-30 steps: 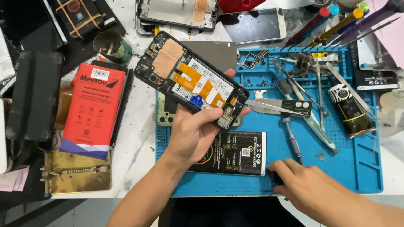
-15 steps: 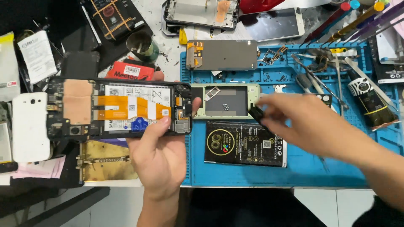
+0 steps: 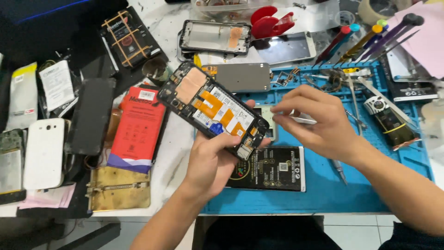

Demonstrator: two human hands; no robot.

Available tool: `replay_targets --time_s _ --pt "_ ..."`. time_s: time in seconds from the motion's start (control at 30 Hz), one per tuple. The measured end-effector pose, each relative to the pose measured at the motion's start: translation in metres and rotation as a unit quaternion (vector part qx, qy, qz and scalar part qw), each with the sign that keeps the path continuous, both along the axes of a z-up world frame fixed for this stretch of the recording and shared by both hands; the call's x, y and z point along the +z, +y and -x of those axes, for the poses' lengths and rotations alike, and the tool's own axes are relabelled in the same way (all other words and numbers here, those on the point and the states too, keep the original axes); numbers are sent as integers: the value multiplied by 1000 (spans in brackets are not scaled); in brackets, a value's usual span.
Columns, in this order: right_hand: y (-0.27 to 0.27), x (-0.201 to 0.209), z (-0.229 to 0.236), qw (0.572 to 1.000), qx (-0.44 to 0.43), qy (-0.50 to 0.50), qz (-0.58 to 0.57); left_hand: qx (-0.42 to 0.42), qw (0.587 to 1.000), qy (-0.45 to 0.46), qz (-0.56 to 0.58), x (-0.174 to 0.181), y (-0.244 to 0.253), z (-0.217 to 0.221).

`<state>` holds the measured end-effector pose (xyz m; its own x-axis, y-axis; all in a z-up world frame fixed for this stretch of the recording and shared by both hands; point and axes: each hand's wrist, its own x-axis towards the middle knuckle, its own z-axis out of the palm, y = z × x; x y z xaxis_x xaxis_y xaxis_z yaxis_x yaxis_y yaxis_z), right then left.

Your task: Disassembling a smartphone by prying open the casing and disconnecting internal ribbon cables and components.

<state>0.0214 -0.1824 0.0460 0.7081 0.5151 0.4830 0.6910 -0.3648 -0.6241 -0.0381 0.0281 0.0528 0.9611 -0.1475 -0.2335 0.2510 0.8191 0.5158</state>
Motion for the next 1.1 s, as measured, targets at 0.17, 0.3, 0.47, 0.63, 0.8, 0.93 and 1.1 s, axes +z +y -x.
replay_targets --time_s 0.17,0.3,0.47,0.63,0.8,0.93,1.1 --pt "-38 -12 3 994 84 -58 36 -113 993 -25 -38 -22 -29 -30" --pt "-50 -24 0 985 134 -82 77 -168 985 -34 -31 -40 -35 -38" --pt "-45 -40 2 981 144 -103 74 -158 985 -65 -7 -53 -26 -33" --pt "-33 -39 7 986 115 -92 82 -146 986 -81 -18 -66 -26 -26" --pt "-31 -39 11 979 93 -64 172 -156 974 -155 -58 -74 -31 -22" --pt "-31 -42 7 975 115 -119 146 -148 973 -168 -60 -75 -30 -21" --pt "-31 -36 5 973 122 -178 80 -125 979 -163 -1 -67 -24 -18"
